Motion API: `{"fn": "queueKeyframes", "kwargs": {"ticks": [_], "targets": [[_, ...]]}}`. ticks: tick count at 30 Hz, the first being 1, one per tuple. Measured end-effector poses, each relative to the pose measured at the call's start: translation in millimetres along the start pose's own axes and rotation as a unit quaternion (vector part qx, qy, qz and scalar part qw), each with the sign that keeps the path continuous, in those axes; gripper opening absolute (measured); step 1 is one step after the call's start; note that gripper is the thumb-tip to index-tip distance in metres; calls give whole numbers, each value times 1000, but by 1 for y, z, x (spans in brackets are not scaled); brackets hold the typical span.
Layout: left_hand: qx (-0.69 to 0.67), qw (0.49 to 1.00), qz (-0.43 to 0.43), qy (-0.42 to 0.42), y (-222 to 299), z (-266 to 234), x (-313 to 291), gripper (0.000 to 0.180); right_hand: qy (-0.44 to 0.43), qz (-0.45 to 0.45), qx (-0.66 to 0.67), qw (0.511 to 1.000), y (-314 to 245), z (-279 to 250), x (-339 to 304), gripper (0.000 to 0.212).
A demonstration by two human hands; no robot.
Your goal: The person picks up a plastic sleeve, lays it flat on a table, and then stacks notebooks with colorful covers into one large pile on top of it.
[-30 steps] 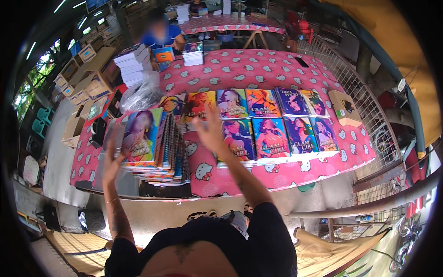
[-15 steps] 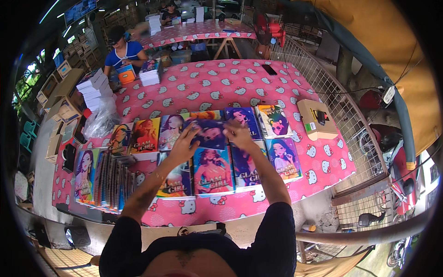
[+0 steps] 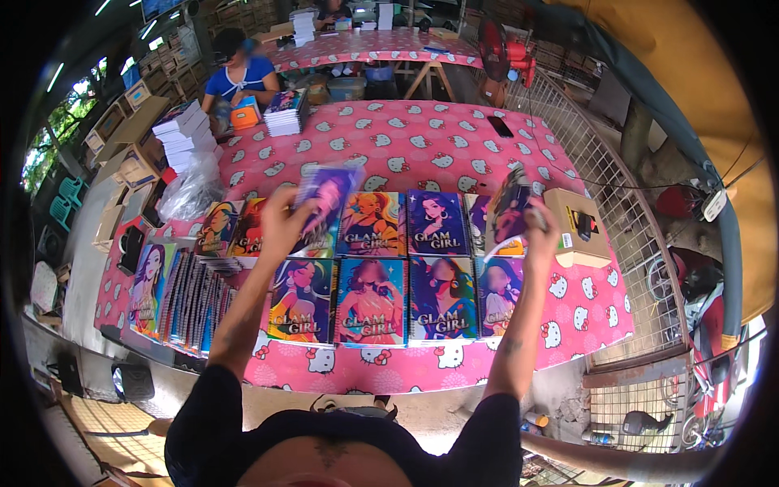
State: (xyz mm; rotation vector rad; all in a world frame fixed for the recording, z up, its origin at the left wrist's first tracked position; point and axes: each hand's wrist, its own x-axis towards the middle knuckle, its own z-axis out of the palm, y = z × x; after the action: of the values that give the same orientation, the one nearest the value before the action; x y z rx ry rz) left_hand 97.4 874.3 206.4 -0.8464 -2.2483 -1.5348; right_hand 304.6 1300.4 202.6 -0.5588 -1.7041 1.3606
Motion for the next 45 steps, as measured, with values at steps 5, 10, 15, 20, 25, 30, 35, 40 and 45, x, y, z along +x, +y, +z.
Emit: {"fn": "queueKeyframes", "kwargs": {"ticks": [5, 10, 15, 20, 25, 30, 35, 40, 45], "targets": [[-231, 869, 121, 421, 114, -151, -82, 36, -145, 9, 365, 920, -117, 72, -145, 68], [-47, 833, 114, 540, 110, -341, -110, 36, -316, 45, 478, 818, -175, 199, -250, 81], [-2, 951, 102, 293, 66, -484, -92, 41, -523, 41, 388, 758, -236, 356, -347, 77], [412, 891, -167, 94, -28, -408, -107, 52, -521, -191, -184, 812, -196, 401, -410, 71], [474, 834, 95, 266, 26, -384, -116, 52, -354, -99, -14, 930, -138, 297, -368, 65], [194, 965, 163, -69, 103, -145, -182, 75, -170, -207, -310, 912, 5, 131, -275, 63], [196, 909, 300, -213, 107, 120, -230, 72, -94, -38, -524, 846, 78, -7, -187, 64], [224, 888, 275, -294, 71, 210, -238, 30, -137, 48, -555, 819, 68, -38, -148, 65], [-24, 988, 91, -121, 136, 34, -138, 18, -207, -22, -599, 773, 75, -32, -155, 53]]}}
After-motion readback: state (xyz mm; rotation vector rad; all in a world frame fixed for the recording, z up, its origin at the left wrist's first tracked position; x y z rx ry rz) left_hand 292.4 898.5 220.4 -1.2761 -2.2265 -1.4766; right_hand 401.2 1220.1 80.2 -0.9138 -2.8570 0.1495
